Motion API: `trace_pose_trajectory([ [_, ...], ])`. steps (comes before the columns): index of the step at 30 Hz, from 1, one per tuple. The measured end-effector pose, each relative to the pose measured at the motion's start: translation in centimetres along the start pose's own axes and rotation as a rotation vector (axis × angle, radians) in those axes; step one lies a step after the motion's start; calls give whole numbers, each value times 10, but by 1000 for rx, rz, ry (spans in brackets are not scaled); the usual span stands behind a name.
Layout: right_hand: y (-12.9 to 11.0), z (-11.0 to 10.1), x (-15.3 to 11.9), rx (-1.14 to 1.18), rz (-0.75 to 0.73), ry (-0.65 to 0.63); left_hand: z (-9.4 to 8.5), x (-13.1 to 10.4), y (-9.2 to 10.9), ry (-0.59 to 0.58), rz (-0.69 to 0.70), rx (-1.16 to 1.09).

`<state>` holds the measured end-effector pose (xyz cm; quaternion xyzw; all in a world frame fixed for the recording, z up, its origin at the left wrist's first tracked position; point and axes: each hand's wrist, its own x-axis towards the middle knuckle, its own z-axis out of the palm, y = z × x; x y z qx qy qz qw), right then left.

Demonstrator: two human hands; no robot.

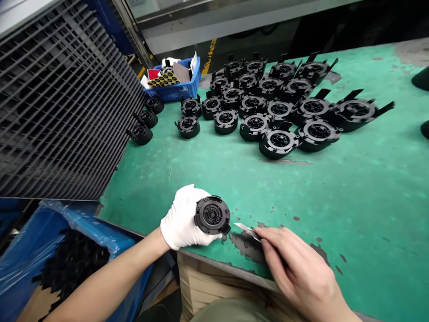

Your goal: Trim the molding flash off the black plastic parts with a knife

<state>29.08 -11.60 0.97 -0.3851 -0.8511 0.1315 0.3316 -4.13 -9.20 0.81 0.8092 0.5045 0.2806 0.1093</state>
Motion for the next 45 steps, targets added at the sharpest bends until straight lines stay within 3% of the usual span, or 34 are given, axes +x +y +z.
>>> trace_pose_trajectory([
  [6,4,-13,-1,103,149,24,-12,29,15,-378,-99,-168],
  [9,16,-33,1,85,214,-34,-4,38,25,-452,-56,-160],
  [12,34,-57,1,28,134,-107,12,37,34,-407,-28,-149],
  [17,52,-81,-3,-28,48,-212,33,27,48,-300,-219,-204],
  [21,47,-73,10,-17,-25,-309,33,33,57,-256,-288,-210],
  [25,38,-58,33,-35,-162,-249,21,47,63,-343,-215,-302],
  [27,35,-53,39,-57,-174,-245,19,49,64,-333,-211,-294],
  [32,29,-57,34,-68,-127,-333,25,43,62,-280,-199,-278],
  [37,16,-65,32,-80,-125,-232,28,41,63,-277,-190,-268],
  [45,18,-56,26,-117,-148,-330,30,37,63,-219,-159,-229],
])
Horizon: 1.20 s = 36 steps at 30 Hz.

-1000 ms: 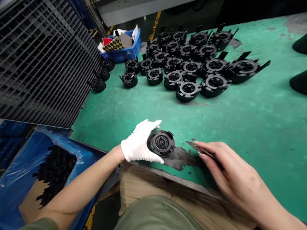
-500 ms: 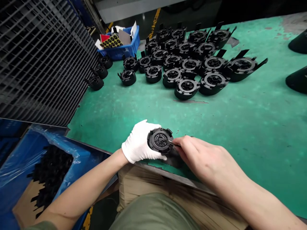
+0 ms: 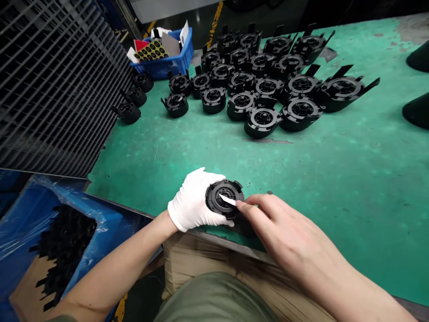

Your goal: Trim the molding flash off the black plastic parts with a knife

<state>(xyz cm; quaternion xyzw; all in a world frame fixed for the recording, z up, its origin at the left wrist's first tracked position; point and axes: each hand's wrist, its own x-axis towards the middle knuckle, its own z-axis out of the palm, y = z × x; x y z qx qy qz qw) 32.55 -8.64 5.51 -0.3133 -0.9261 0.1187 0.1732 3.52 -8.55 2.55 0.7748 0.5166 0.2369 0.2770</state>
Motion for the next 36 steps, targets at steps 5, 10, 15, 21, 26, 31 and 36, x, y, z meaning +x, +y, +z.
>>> trace_pose_trajectory([
  [5,2,-4,1,-47,-63,22,0,-1,-1,-24,-24,18],
  [10,8,-5,8,-38,-86,24,-1,0,0,-23,-15,-6],
  [15,17,1,4,-40,-72,12,-1,0,1,-17,-37,12],
  [21,16,-5,15,-104,-111,50,-1,2,2,-17,-47,11],
  [26,14,-13,29,-190,-192,96,0,2,1,-11,-55,9],
  [31,16,-3,22,-254,-174,105,2,1,-1,14,-37,4],
  [36,20,-1,15,-215,-74,90,0,3,2,-1,-58,11],
])
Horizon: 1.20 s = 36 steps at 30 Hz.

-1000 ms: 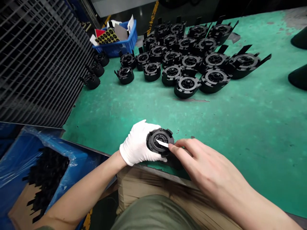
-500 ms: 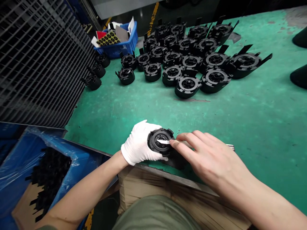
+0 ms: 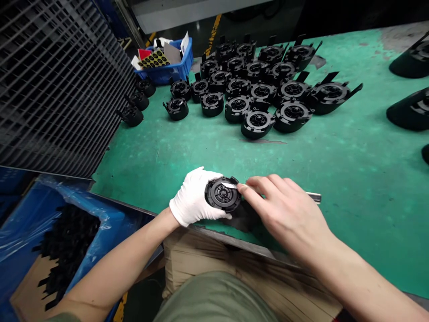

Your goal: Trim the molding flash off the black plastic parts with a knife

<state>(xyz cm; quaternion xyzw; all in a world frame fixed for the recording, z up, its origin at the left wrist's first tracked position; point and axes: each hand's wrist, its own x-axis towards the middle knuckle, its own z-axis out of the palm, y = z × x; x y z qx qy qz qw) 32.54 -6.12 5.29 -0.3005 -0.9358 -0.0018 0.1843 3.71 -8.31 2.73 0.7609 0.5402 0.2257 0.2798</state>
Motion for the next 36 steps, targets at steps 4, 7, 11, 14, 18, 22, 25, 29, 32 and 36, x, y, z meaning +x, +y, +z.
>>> trace_pose_trajectory([
  [4,1,-7,-6,117,71,15,-2,1,2,-20,-16,3],
  [7,0,-9,-8,210,158,37,-2,2,1,-28,-7,4],
  [11,-2,-8,-6,207,89,30,-2,2,-1,-31,12,8],
  [14,-4,-5,-3,168,95,8,-2,2,0,-39,10,18],
  [18,-6,2,5,123,68,34,-5,3,4,-71,6,27],
  [22,0,3,21,9,-116,51,-5,5,8,-82,12,55],
  [25,7,-2,37,44,-258,21,-2,7,8,-93,5,98],
  [29,10,-4,61,68,-388,2,-2,7,7,-93,8,130],
  [32,9,-3,71,7,-405,-28,-2,5,6,-76,29,106],
  [36,17,-8,59,-99,-239,14,6,0,-2,5,58,103],
])
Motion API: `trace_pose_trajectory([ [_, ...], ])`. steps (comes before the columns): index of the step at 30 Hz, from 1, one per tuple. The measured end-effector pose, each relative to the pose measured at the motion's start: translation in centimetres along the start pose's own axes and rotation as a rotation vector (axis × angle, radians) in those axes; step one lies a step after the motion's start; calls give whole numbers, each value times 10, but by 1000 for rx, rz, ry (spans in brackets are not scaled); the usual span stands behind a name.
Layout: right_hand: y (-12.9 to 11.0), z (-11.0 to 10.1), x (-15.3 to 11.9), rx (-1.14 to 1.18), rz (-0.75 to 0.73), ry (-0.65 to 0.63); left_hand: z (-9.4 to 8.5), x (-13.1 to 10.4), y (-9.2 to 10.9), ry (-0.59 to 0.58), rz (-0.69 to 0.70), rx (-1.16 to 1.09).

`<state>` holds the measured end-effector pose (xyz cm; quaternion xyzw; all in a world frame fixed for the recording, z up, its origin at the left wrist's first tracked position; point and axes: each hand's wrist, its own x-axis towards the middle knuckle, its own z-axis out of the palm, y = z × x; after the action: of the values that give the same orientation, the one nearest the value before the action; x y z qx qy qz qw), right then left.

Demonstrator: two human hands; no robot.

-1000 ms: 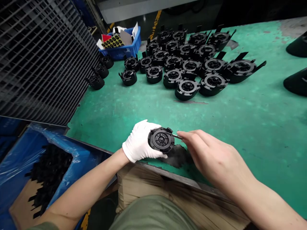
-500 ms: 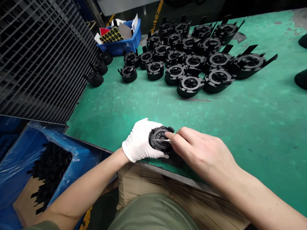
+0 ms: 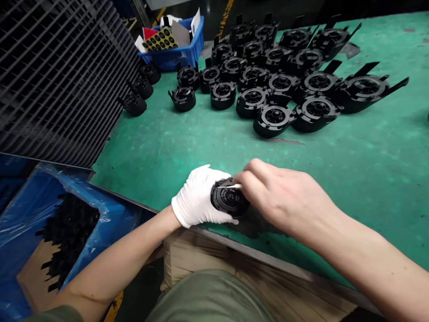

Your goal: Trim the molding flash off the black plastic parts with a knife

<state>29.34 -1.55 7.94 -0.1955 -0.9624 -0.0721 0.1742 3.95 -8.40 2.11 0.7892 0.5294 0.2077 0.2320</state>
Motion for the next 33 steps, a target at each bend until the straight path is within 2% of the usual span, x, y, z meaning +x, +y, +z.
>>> trace_pose_trajectory([
  [4,0,-10,-28,53,136,1,12,-6,-8,115,37,-20],
  [10,-20,-12,-43,110,74,-33,13,-9,-12,132,62,-55],
  [16,-29,-6,-50,264,313,-26,12,-10,-11,98,22,-72],
  [20,-27,-5,-47,353,287,-72,10,-8,-8,84,18,-52],
  [26,-23,1,-45,271,219,-111,6,-5,-4,64,11,-50],
  [30,-17,-1,-43,180,132,-102,5,-5,-3,58,4,-50],
  [33,-10,-3,-40,151,122,-105,5,-6,-3,52,-10,-71],
])
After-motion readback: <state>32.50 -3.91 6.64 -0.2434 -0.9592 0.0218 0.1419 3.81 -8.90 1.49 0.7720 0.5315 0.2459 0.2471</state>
